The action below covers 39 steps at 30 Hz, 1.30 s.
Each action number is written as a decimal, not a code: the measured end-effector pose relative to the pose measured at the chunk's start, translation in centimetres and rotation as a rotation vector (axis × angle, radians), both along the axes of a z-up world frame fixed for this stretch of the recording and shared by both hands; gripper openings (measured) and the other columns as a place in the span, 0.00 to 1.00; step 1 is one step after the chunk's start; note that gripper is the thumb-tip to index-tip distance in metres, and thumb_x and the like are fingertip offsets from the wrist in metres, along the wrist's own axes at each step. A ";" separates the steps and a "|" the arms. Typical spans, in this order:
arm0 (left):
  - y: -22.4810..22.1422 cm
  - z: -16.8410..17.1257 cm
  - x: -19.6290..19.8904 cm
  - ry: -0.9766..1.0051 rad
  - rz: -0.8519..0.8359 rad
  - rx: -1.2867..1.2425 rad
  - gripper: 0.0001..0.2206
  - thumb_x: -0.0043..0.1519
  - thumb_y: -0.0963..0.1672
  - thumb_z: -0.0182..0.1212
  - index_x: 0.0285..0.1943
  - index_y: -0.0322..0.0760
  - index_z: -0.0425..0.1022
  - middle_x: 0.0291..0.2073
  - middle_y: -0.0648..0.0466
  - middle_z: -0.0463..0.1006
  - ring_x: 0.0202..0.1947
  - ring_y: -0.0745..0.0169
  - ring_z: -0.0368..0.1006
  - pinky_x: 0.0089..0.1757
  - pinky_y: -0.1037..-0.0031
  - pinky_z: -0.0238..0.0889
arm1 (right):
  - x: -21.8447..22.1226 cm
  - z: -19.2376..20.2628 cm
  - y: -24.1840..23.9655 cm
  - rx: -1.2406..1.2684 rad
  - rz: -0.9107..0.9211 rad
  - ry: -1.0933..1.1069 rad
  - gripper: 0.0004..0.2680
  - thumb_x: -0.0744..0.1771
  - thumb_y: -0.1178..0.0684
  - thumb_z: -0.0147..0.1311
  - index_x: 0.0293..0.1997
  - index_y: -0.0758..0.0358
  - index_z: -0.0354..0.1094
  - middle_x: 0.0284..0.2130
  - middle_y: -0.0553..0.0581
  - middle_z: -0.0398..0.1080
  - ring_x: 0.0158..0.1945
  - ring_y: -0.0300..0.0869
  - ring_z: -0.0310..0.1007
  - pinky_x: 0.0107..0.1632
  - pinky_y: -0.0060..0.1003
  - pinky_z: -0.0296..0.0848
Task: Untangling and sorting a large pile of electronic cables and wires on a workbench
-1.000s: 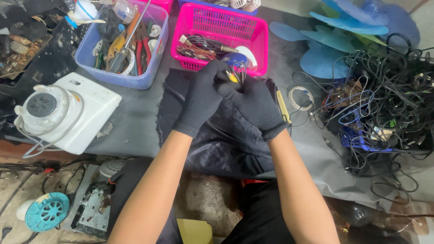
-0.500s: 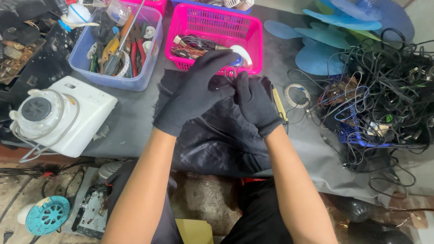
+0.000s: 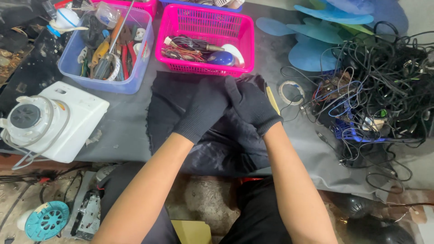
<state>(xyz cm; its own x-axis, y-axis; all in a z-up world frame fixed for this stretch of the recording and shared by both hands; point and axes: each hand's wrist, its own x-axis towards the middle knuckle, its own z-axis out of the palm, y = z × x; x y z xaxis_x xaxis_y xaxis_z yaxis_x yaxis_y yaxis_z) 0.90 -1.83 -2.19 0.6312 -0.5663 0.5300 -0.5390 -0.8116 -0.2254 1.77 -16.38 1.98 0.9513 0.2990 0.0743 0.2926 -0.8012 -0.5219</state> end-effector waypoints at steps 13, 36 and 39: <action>0.6 -4.8 2.4 -0.305 0.275 0.477 0.16 0.63 0.48 0.57 0.23 0.39 0.76 0.24 0.57 0.73 0.26 0.56 0.67 0.31 0.64 0.57 | -0.1 0.0 -1.8 0.188 0.184 -0.211 0.12 0.70 0.45 0.53 0.27 0.52 0.68 0.21 0.57 0.71 0.36 0.57 0.76 0.45 0.44 0.69; -0.7 -1.3 2.4 -0.034 0.024 0.057 0.19 0.58 0.58 0.63 0.45 0.50 0.68 0.16 0.62 0.74 0.22 0.65 0.79 0.28 0.73 0.71 | 0.6 -1.0 -3.4 -0.095 0.241 -0.199 0.12 0.68 0.50 0.53 0.48 0.69 0.73 0.34 0.74 0.75 0.46 0.69 0.74 0.50 0.57 0.73; 0.4 -1.3 2.0 -0.007 -0.022 0.145 0.14 0.62 0.55 0.63 0.43 0.48 0.69 0.19 0.67 0.75 0.20 0.67 0.76 0.32 0.77 0.67 | 1.3 -1.8 -3.4 -0.030 0.218 -0.140 0.12 0.69 0.48 0.50 0.49 0.68 0.72 0.35 0.72 0.76 0.47 0.69 0.74 0.51 0.55 0.73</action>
